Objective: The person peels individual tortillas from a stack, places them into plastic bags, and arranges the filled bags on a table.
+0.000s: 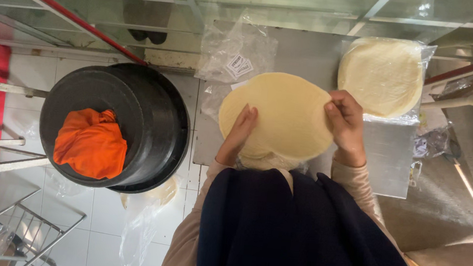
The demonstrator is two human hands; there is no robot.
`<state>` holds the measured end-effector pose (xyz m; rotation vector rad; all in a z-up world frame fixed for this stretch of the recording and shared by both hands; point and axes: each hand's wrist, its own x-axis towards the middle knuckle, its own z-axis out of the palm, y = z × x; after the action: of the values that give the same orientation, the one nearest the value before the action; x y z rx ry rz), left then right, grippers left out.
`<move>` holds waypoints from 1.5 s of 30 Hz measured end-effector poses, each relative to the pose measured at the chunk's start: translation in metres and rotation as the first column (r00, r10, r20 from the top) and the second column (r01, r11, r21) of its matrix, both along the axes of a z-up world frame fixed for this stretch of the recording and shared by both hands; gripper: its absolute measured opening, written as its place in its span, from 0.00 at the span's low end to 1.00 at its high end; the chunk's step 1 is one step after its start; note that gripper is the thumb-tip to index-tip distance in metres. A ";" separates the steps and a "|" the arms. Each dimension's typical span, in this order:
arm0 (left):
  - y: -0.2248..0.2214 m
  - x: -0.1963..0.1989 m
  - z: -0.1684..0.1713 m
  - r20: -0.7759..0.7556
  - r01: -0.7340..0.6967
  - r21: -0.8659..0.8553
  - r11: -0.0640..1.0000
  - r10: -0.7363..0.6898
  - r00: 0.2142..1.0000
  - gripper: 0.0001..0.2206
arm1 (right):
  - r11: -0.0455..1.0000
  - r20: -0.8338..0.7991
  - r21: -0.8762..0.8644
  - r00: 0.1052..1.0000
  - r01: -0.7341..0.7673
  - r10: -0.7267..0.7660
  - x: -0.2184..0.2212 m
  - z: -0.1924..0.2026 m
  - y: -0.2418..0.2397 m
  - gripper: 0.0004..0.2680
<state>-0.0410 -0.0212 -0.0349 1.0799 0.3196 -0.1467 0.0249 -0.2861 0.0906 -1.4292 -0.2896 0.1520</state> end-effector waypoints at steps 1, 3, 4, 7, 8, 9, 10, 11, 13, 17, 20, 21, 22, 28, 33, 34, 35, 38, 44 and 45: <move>0.001 0.000 0.003 0.021 -0.074 -0.126 0.989 0.077 0.997 0.20 | 1.000 0.000 0.022 1.000 0.015 -0.015 0.004 -0.006 0.008 0.04; 0.000 -0.001 0.016 0.032 -0.198 -0.375 0.905 0.226 0.974 0.19 | 0.996 -0.082 -0.008 0.993 0.088 -0.089 0.012 -0.025 0.020 0.05; 0.003 -0.001 0.024 0.083 -0.207 -0.307 0.929 0.243 0.967 0.18 | 0.992 -0.123 -0.023 0.985 0.122 -0.124 0.016 -0.037 0.026 0.05; 0.019 -0.006 0.038 0.203 -0.246 -0.029 0.969 0.247 0.948 0.16 | 0.912 0.063 -0.370 0.984 0.176 -0.164 0.023 -0.069 0.032 0.08; 0.022 -0.008 0.040 0.218 -0.257 0.108 0.960 0.229 0.949 0.15 | 0.865 0.192 -0.448 0.970 0.225 -0.152 0.018 -0.074 0.033 0.11; 0.022 -0.009 0.042 0.230 -0.264 0.242 0.934 0.209 0.950 0.14 | 0.811 0.315 -0.514 0.941 0.280 -0.125 0.008 -0.076 0.039 0.14; 0.021 -0.010 0.045 0.260 -0.251 0.282 0.926 0.179 0.949 0.14 | 0.751 0.432 -0.565 0.898 0.342 -0.083 -0.002 -0.075 0.047 0.17; 0.017 -0.011 0.050 0.288 -0.239 0.322 0.916 0.146 0.947 0.14 | 0.802 0.340 -0.539 0.938 0.259 -0.074 -0.009 -0.072 0.054 0.16; 0.004 -0.014 0.066 0.254 -0.205 0.417 0.886 0.104 0.962 0.16 | 0.886 0.146 -0.453 0.989 0.098 -0.034 -0.022 -0.065 0.064 0.15; -0.017 -0.023 0.113 0.219 -0.087 0.550 0.831 -0.043 0.975 0.17 | 0.984 -0.180 0.020 0.967 -0.179 0.179 -0.034 -0.056 0.075 0.12; -0.020 -0.020 0.136 0.269 -0.028 0.577 0.816 -0.158 0.950 0.13 | 0.989 -0.259 0.072 0.956 -0.127 0.141 -0.040 -0.043 0.070 0.10; -0.020 -0.018 0.140 0.275 -0.014 0.584 0.812 -0.181 0.944 0.12 | 0.991 -0.281 0.065 0.950 -0.121 0.134 -0.042 -0.038 0.067 0.10; -0.021 -0.018 0.142 0.276 -0.016 0.587 0.810 -0.182 0.944 0.12 | 0.992 -0.306 0.058 0.944 -0.112 0.124 -0.043 -0.033 0.065 0.10; -0.025 -0.012 0.139 0.274 0.000 0.588 0.809 -0.199 0.941 0.11 | 0.994 -0.288 0.049 0.952 -0.098 0.108 -0.049 -0.027 0.067 0.09; -0.027 -0.009 0.134 0.264 -0.007 0.616 0.788 -0.197 0.944 0.12 | 0.999 -0.195 0.015 0.979 -0.052 0.054 -0.052 -0.042 0.073 0.06; -0.027 -0.009 0.134 0.259 -0.004 0.606 0.796 -0.193 0.946 0.12 | 0.999 -0.180 0.006 0.983 -0.034 0.035 -0.052 -0.045 0.073 0.05; -0.027 -0.008 0.132 0.254 0.000 0.595 0.804 -0.188 0.949 0.12 | 0.999 -0.134 -0.020 0.991 -0.025 0.022 -0.052 -0.048 0.073 0.05; -0.027 -0.008 0.126 0.245 0.019 0.543 0.840 -0.181 0.953 0.11 | 0.998 -0.047 -0.055 0.999 -0.007 0.004 -0.052 -0.051 0.076 0.05; -0.021 -0.004 0.106 0.208 0.081 0.420 0.904 -0.183 0.961 0.08 | 0.996 -0.038 -0.087 0.999 0.002 -0.005 -0.047 -0.044 0.079 0.04; -0.021 -0.003 0.102 0.205 0.093 0.386 0.918 -0.184 0.961 0.07 | 0.994 -0.034 -0.113 0.999 0.009 -0.013 -0.048 -0.040 0.079 0.03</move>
<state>-0.0440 -0.0417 0.0666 1.4858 0.0508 -0.0829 -0.0231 -0.2070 0.0506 -1.5379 -0.2477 0.1867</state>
